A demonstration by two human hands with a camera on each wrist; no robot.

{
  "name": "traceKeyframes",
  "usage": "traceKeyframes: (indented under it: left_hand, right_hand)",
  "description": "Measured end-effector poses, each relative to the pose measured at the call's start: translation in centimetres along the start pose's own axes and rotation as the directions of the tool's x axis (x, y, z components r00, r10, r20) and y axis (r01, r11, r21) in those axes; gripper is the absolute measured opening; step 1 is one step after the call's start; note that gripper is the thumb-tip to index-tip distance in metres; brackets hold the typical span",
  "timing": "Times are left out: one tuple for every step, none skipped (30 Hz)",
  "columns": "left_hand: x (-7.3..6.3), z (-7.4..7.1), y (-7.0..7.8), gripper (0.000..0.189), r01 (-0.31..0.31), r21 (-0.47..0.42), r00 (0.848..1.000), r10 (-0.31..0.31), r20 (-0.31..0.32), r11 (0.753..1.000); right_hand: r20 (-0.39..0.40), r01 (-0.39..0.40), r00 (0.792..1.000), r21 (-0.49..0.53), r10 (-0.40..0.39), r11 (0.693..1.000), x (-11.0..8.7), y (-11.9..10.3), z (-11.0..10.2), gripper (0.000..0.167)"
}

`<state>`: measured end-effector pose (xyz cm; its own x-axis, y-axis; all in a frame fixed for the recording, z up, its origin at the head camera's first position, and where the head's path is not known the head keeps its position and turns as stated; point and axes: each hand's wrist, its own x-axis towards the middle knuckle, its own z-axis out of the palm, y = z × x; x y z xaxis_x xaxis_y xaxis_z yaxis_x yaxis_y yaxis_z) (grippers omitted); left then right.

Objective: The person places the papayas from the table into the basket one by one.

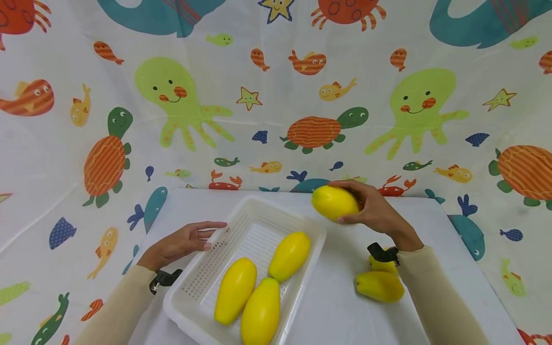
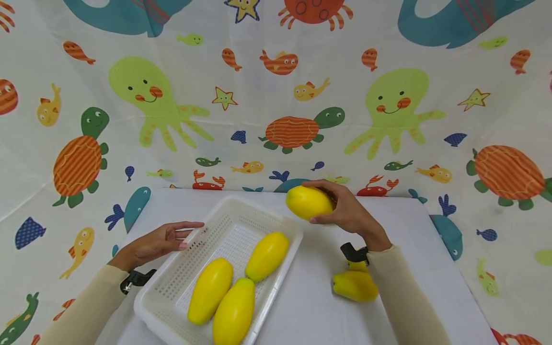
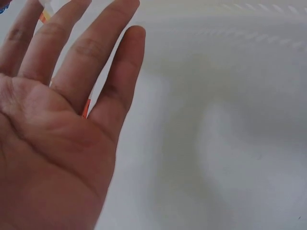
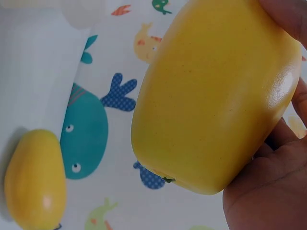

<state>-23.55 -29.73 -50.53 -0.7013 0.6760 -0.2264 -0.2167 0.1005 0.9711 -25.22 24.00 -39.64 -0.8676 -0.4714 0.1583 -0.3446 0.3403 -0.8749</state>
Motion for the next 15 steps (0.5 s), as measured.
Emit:
traceKeyframes:
  left_hand:
    - [0.0, 0.0, 0.0, 0.066, 0.001, -0.002, 1.0, -0.001, -0.002, 1.0]
    - [0.0, 0.1, 0.0, 0.066, 0.003, -0.004, 1.0, -0.003, -0.005, 1.0]
    - [0.0, 0.1, 0.0, 0.066, 0.007, -0.008, 1.0, -0.007, -0.01, 1.0]
    - [0.0, 0.2, 0.0, 0.066, 0.012, -0.014, 1.0, -0.013, -0.017, 1.0]
    - [-0.1, 0.3, 0.1, 0.065, 0.017, -0.019, 1.0, -0.018, -0.024, 1.0]
    - [-0.1, 0.3, 0.1, 0.065, 0.022, -0.024, 0.999, -0.023, -0.032, 0.999]
    - [-0.1, 0.4, 0.0, 0.065, 0.027, -0.031, 0.999, -0.028, -0.039, 0.999]
    - [-0.2, 0.5, 0.0, 0.065, 0.032, -0.038, 0.998, -0.033, -0.046, 0.999]
    - [-0.2, 0.6, 0.0, 0.065, 0.035, -0.048, 0.998, -0.038, -0.052, 0.998]
    - [-0.2, 0.7, -0.1, 0.065, 0.038, -0.055, 0.997, -0.041, -0.059, 0.998]
    - [-0.2, 0.8, -0.1, 0.065, 0.039, -0.062, 0.997, -0.043, -0.064, 0.997]
    - [-0.3, 0.8, -0.1, 0.066, 0.038, -0.067, 0.997, -0.043, -0.068, 0.997]
    - [-0.3, 0.9, -0.1, 0.066, 0.038, -0.072, 0.996, -0.044, -0.073, 0.997]
    - [-0.3, 1.0, -0.1, 0.066, 0.04, -0.077, 0.996, -0.046, -0.08, 0.996]
    - [-0.3, 1.0, -0.1, 0.066, 0.04, -0.081, 0.995, -0.046, -0.083, 0.996]
  right_hand:
    - [0.007, 0.004, 1.0, 0.005, -0.004, 1.0, 0.2, -0.1, 0.2, 0.078]
    - [0.016, 0.006, 1.0, 0.012, -0.007, 1.0, 0.4, -0.1, 0.4, 0.078]
    - [0.024, 0.011, 1.0, 0.016, -0.011, 1.0, 0.6, -0.2, 0.6, 0.078]
    - [0.033, 0.014, 0.999, 0.018, -0.014, 1.0, 0.7, -0.2, 0.8, 0.077]
    - [0.041, 0.017, 0.999, 0.018, -0.017, 1.0, 0.8, -0.3, 1.0, 0.077]
    - [0.047, 0.017, 0.999, 0.018, -0.018, 1.0, 1.0, -0.3, 1.2, 0.078]
    - [0.055, 0.019, 0.998, 0.019, -0.02, 1.0, 1.1, -0.4, 1.4, 0.078]
    - [0.06, 0.022, 0.998, 0.02, -0.023, 1.0, 1.3, -0.5, 1.7, 0.078]
    - [0.067, 0.026, 0.997, 0.026, -0.028, 0.999, 1.4, -0.5, 1.9, 0.078]
    - [0.075, 0.029, 0.997, 0.035, -0.032, 0.999, 1.6, -0.6, 2.2, 0.079]
    - [0.079, 0.031, 0.996, 0.041, -0.034, 0.999, 1.7, -0.6, 2.5, 0.079]
    - [0.085, 0.033, 0.996, 0.046, -0.037, 0.998, 1.9, -0.7, 2.7, 0.079]
    - [0.093, 0.036, 0.995, 0.048, -0.041, 0.998, 2.1, -0.7, 3.0, 0.079]
    - [0.101, 0.041, 0.994, 0.051, -0.046, 0.998, 2.2, -0.6, 3.3, 0.079]
    - [0.11, 0.045, 0.993, 0.05, -0.05, 0.998, 2.4, -0.6, 3.6, 0.079]
